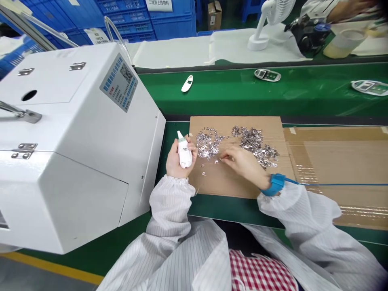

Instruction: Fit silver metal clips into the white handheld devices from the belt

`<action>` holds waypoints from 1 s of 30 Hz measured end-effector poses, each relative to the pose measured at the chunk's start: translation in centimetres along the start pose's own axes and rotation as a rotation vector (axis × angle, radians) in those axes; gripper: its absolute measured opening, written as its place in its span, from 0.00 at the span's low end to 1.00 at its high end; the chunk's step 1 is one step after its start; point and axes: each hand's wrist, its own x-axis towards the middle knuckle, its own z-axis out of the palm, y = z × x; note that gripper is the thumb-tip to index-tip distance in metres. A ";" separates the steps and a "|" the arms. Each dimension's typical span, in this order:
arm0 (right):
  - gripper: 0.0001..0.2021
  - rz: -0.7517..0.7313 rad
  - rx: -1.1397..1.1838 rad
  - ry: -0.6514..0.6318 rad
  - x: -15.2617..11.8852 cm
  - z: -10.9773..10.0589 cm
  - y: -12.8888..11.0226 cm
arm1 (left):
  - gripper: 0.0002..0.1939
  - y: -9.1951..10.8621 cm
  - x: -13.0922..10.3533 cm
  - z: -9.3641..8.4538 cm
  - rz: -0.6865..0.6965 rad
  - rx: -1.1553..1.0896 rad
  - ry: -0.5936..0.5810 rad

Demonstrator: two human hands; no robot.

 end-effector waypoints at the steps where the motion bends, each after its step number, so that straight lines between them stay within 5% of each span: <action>1: 0.07 -0.005 0.000 -0.019 0.2 0.4 0.0 | 0.16 0.2 0.0 -0.4 -0.014 -0.017 0.003; 10: 0.06 -0.019 0.034 -0.122 1.7 0.4 -1.0 | 0.16 -1.2 0.1 -1.5 -0.059 0.101 0.010; 17: 0.03 -0.031 0.235 0.121 0.1 -2.5 -2.5 | 0.16 -4.9 0.4 -1.3 -0.157 0.210 0.042; 22: 0.07 -0.174 0.145 0.130 -1.0 -3.0 -3.2 | 0.19 -6.8 -0.3 -0.3 -0.211 0.193 0.031; 30: 0.11 -0.269 -0.019 0.156 -1.4 -2.1 -2.9 | 0.18 -7.0 -0.8 -0.1 -0.247 0.168 0.024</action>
